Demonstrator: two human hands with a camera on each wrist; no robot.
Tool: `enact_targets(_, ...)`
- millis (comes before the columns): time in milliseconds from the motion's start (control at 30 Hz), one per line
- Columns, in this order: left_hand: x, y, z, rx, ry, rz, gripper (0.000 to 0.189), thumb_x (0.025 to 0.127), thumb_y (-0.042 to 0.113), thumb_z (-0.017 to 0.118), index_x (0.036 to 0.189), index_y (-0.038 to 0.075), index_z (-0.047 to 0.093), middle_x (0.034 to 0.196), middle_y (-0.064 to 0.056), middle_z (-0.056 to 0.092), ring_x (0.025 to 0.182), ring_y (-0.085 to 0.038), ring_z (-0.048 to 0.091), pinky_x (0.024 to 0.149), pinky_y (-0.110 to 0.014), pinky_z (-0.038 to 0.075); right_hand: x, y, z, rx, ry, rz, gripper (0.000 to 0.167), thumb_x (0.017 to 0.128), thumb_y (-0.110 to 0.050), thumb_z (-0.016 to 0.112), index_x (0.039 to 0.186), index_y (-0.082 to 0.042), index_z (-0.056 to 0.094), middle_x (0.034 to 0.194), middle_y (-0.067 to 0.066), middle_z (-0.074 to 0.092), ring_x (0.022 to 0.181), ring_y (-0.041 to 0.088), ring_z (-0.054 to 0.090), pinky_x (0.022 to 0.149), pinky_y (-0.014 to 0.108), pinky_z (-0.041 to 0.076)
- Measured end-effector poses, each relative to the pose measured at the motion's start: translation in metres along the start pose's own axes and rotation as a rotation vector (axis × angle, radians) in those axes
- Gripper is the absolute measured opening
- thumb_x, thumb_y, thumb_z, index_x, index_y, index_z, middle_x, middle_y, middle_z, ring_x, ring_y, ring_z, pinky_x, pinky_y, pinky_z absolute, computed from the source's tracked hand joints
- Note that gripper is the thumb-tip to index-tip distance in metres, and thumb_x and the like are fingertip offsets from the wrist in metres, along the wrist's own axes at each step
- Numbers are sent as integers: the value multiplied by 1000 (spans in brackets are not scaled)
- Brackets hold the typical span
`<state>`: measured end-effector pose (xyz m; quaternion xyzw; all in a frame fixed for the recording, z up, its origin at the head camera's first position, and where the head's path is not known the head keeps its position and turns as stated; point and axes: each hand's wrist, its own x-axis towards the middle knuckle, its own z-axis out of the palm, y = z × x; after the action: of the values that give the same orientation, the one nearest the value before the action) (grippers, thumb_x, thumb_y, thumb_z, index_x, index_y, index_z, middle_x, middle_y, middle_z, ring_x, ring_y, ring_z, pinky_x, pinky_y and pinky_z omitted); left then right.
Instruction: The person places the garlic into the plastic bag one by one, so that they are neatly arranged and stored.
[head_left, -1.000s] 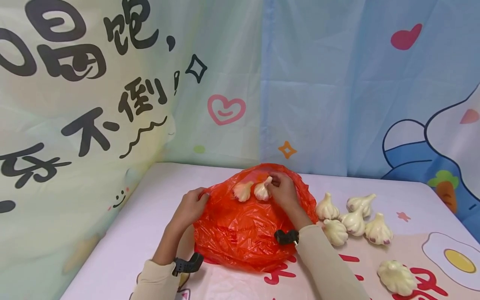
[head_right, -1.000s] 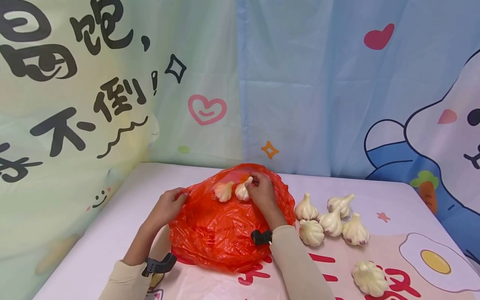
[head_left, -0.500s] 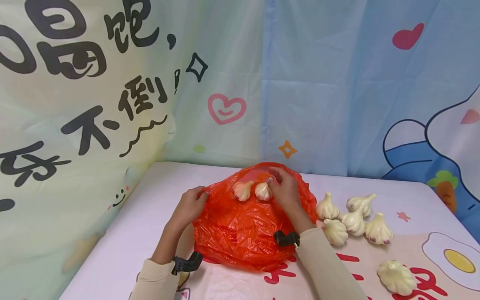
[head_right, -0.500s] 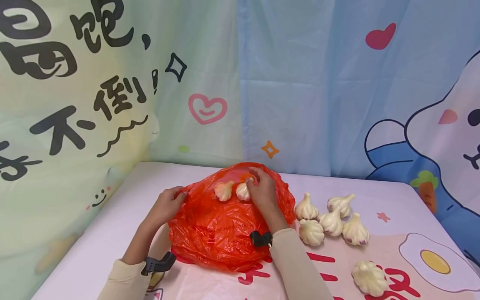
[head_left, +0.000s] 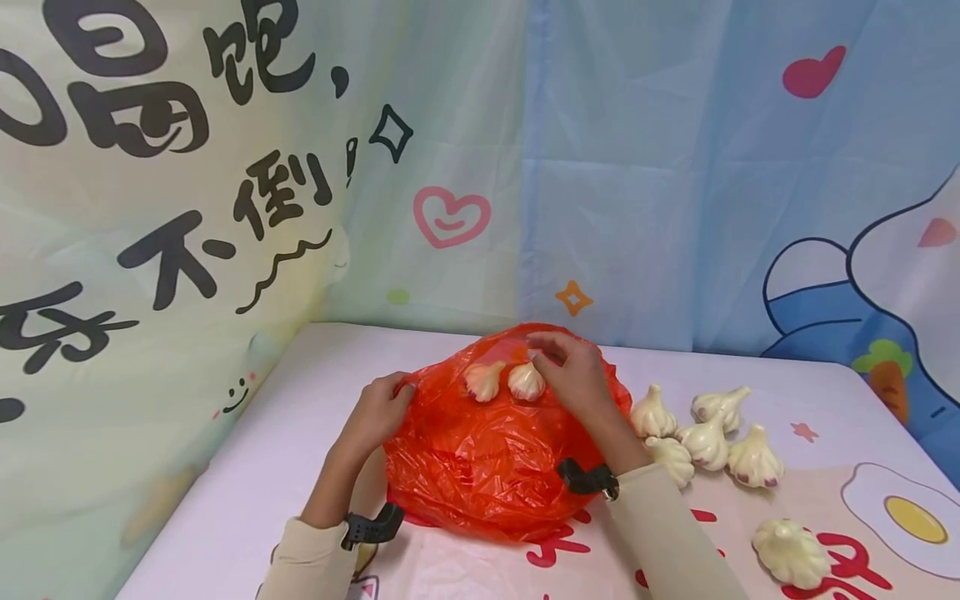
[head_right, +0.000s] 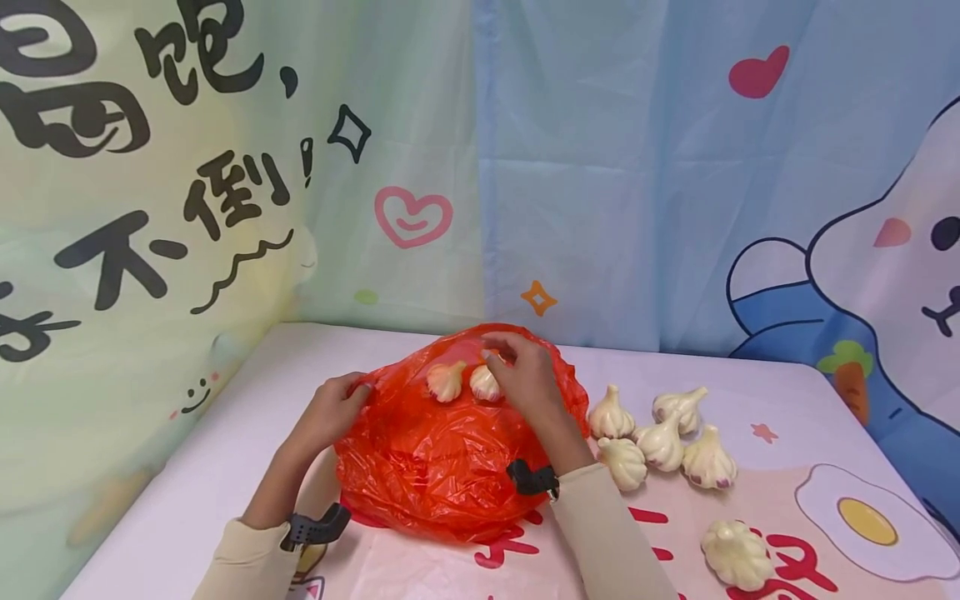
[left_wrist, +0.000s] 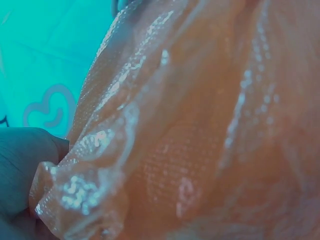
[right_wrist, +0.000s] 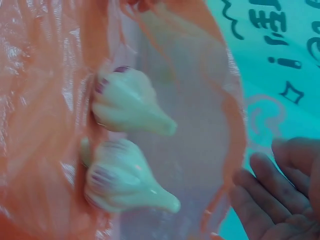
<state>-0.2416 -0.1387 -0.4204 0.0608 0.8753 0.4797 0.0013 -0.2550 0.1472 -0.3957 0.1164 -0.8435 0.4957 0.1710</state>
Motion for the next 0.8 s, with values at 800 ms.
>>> enact_targets(800,-1,2,3,-8,-15,5,28,102,18,48,119,3,65,99,-10,67,78,-23,64,71,-36,58,-63,-6,-70,-53,-190,88,31,91,-21,69,121,-11,68,113,5,69,103,25,66,81,33,55)
